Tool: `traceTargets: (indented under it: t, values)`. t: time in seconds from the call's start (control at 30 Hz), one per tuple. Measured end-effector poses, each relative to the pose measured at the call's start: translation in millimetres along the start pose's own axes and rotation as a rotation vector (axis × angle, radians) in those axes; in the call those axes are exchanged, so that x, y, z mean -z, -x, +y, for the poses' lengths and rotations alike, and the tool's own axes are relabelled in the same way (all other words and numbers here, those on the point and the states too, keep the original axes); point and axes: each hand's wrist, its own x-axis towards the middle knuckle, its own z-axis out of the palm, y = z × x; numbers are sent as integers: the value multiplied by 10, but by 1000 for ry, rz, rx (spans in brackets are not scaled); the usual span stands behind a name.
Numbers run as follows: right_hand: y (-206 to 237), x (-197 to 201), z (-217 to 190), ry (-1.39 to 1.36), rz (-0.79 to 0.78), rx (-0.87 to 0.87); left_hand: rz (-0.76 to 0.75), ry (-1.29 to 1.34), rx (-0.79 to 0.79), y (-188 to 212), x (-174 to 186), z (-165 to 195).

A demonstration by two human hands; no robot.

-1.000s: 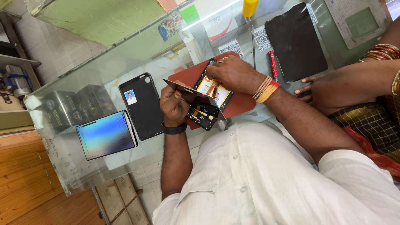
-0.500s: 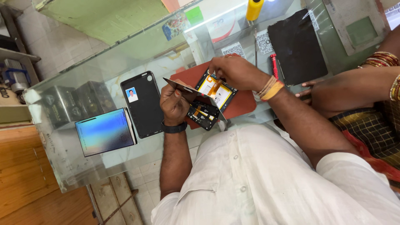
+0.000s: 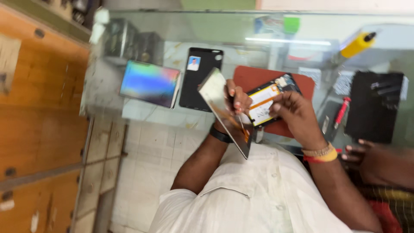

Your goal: The person repairs a tablet at a glass counter, prying open its back cover and working on the internal battery and board with a pry tool and screwdriver. They then handle a new screen panel, press a back cover onto the device, and apply adhesive from a yellow bottle to the opened tablet.

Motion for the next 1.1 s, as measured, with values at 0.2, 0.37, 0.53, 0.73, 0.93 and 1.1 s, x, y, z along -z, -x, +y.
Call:
traceTargets:
  t: [0.2,0.37,0.53,0.73,0.93,1.1]
  values:
    - [150,-539,-14,112,-324,-155,83,19,-108,371,-71,61]
    - [146,-923,149,18,-193,-247,21,9,-132,387,-18,337]
    - [-15,-1318,348,-58,-147,-337,61,8,0,404,57,844]
    - [-412,-2118,468,-161,-156,-250,189,-549,89,322,518,2071]
    - [-669,-2530,593,-289,32,-146,255,-1469,186,369,441,3486]
    - [-616,-2307,617,-307,256,-24,-283,-2123,183,357,127,4079]
